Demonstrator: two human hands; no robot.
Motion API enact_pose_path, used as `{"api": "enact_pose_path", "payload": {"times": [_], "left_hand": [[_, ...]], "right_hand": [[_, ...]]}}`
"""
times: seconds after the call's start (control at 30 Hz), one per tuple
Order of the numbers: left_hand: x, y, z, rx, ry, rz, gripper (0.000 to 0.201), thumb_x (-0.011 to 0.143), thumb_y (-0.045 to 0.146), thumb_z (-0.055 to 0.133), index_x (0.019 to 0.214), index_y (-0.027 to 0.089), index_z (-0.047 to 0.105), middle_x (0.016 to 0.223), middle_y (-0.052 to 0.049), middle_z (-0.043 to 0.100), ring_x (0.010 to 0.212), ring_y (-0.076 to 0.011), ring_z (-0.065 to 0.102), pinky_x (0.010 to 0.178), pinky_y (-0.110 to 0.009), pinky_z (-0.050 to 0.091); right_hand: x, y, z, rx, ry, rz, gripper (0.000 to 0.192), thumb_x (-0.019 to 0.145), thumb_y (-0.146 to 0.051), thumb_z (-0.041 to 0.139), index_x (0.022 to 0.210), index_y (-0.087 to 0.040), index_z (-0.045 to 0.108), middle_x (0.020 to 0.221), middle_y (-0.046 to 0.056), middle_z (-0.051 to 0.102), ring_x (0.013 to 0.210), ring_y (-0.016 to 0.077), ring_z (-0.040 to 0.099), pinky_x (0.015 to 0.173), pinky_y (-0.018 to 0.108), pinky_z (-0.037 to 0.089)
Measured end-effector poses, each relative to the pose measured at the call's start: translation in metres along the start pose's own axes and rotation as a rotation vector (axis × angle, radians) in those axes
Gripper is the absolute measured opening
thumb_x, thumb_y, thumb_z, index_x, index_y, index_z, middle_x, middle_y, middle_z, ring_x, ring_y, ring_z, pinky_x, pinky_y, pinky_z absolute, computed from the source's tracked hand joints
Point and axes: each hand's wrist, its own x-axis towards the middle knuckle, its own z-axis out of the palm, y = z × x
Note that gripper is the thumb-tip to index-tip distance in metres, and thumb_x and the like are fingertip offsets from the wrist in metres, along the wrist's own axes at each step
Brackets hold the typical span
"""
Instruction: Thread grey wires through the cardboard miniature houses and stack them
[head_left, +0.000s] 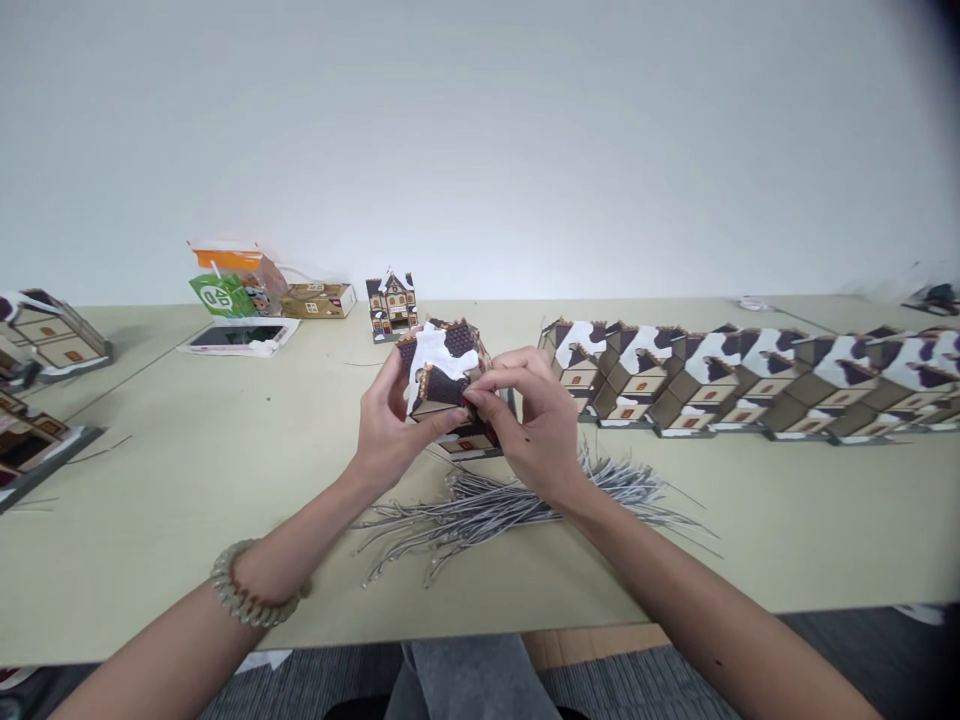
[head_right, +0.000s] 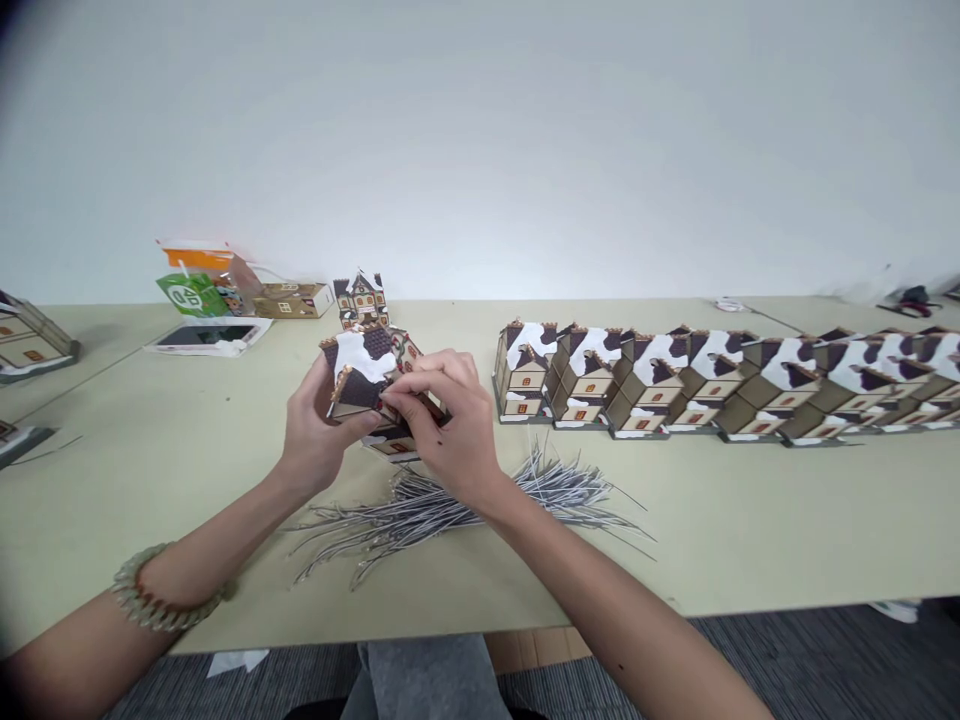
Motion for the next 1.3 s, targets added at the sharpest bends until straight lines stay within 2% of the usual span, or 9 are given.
{"api": "enact_pose_path", "payload": {"times": [0.17, 0.3, 0.43, 0.57, 0.8, 0.93, 1.03, 1.2, 1.3], "left_hand": [[0.003, -0.002, -0.002, -0.002, -0.005, -0.058, 0.078, 0.063, 0.042, 0.079, 0.129, 0.017, 0.046, 0.132, -0.012, 0.055, 0.122, -0.0274, 0.051, 0.098, -0.033, 0.047], [0.009, 0.000, -0.008, -0.015, -0.032, -0.198, 0.070, 0.064, 0.043, 0.077, 0.123, 0.016, 0.053, 0.127, -0.012, 0.058, 0.118, -0.0282, 0.053, 0.093, -0.034, 0.049], [0.015, -0.006, -0.019, 0.026, -0.107, -0.319, 0.078, 0.059, 0.035, 0.081, 0.128, 0.017, 0.050, 0.131, -0.011, 0.055, 0.123, -0.0284, 0.049, 0.098, -0.037, 0.046], [0.020, -0.015, -0.029, 0.063, -0.152, -0.332, 0.086, 0.057, 0.030, 0.082, 0.133, 0.018, 0.045, 0.137, -0.011, 0.050, 0.128, -0.0278, 0.044, 0.105, -0.039, 0.040], [0.037, -0.016, -0.058, 0.087, -0.035, -0.346, 0.084, 0.052, 0.033, 0.084, 0.128, 0.019, 0.052, 0.137, -0.010, 0.051, 0.130, -0.0290, 0.042, 0.107, -0.038, 0.036], [0.046, -0.014, -0.084, 0.071, 0.072, -0.398, 0.069, 0.057, 0.040, 0.080, 0.121, 0.023, 0.059, 0.127, -0.007, 0.059, 0.116, -0.0273, 0.055, 0.093, -0.034, 0.049], [0.051, -0.013, -0.103, 0.115, 0.134, -0.427, 0.068, 0.058, 0.043, 0.079, 0.120, 0.024, 0.060, 0.125, -0.007, 0.061, 0.109, -0.0254, 0.059, 0.086, -0.033, 0.051], [0.052, -0.013, -0.122, 0.272, 0.021, -0.382, 0.076, 0.051, 0.039, 0.084, 0.121, 0.020, 0.059, 0.131, -0.010, 0.057, 0.125, -0.0299, 0.047, 0.106, -0.043, 0.038], [0.051, -0.014, -0.130, 0.293, -0.055, -0.393, 0.077, 0.051, 0.038, 0.084, 0.122, 0.019, 0.058, 0.131, -0.013, 0.056, 0.126, -0.0310, 0.047, 0.108, -0.049, 0.033]], "right_hand": [[-0.001, 0.002, 0.000, -0.024, -0.035, 0.030, 0.009, 0.086, -0.019, 0.056, 0.084, -0.023, 0.064, 0.081, 0.001, 0.056, 0.083, 0.0149, 0.052, 0.076, 0.032, 0.044], [-0.001, 0.007, -0.001, -0.049, -0.043, 0.144, 0.017, 0.090, -0.026, 0.049, 0.097, -0.024, 0.065, 0.089, 0.003, 0.058, 0.091, 0.0162, 0.054, 0.081, 0.034, 0.045], [-0.002, 0.018, 0.001, -0.046, 0.037, 0.261, 0.021, 0.091, -0.029, 0.047, 0.102, -0.023, 0.063, 0.099, 0.005, 0.061, 0.094, 0.0164, 0.056, 0.080, 0.032, 0.046], [-0.004, 0.026, 0.004, -0.040, 0.039, 0.333, 0.023, 0.090, -0.030, 0.045, 0.102, -0.021, 0.063, 0.101, 0.006, 0.062, 0.097, 0.0167, 0.056, 0.081, 0.031, 0.046], [-0.005, 0.032, 0.007, 0.026, 0.055, 0.493, 0.024, 0.088, -0.032, 0.047, 0.099, -0.019, 0.064, 0.103, 0.007, 0.062, 0.094, 0.0168, 0.057, 0.079, 0.031, 0.046], [-0.007, 0.034, 0.009, 0.036, 0.045, 0.501, 0.024, 0.087, -0.032, 0.047, 0.098, -0.019, 0.064, 0.102, 0.006, 0.064, 0.092, 0.0165, 0.058, 0.078, 0.030, 0.047], [-0.009, 0.034, 0.011, 0.048, 0.025, 0.490, 0.024, 0.086, -0.032, 0.047, 0.097, -0.019, 0.064, 0.100, 0.006, 0.064, 0.089, 0.0158, 0.058, 0.075, 0.029, 0.048], [-0.011, 0.034, 0.015, 0.048, -0.011, 0.482, 0.025, 0.086, -0.032, 0.047, 0.097, -0.018, 0.064, 0.098, 0.007, 0.065, 0.087, 0.0155, 0.059, 0.072, 0.028, 0.050], [-0.012, 0.035, 0.015, 0.037, -0.029, 0.475, 0.026, 0.086, -0.033, 0.047, 0.097, -0.017, 0.064, 0.097, 0.008, 0.065, 0.086, 0.0157, 0.059, 0.071, 0.028, 0.051]]}}
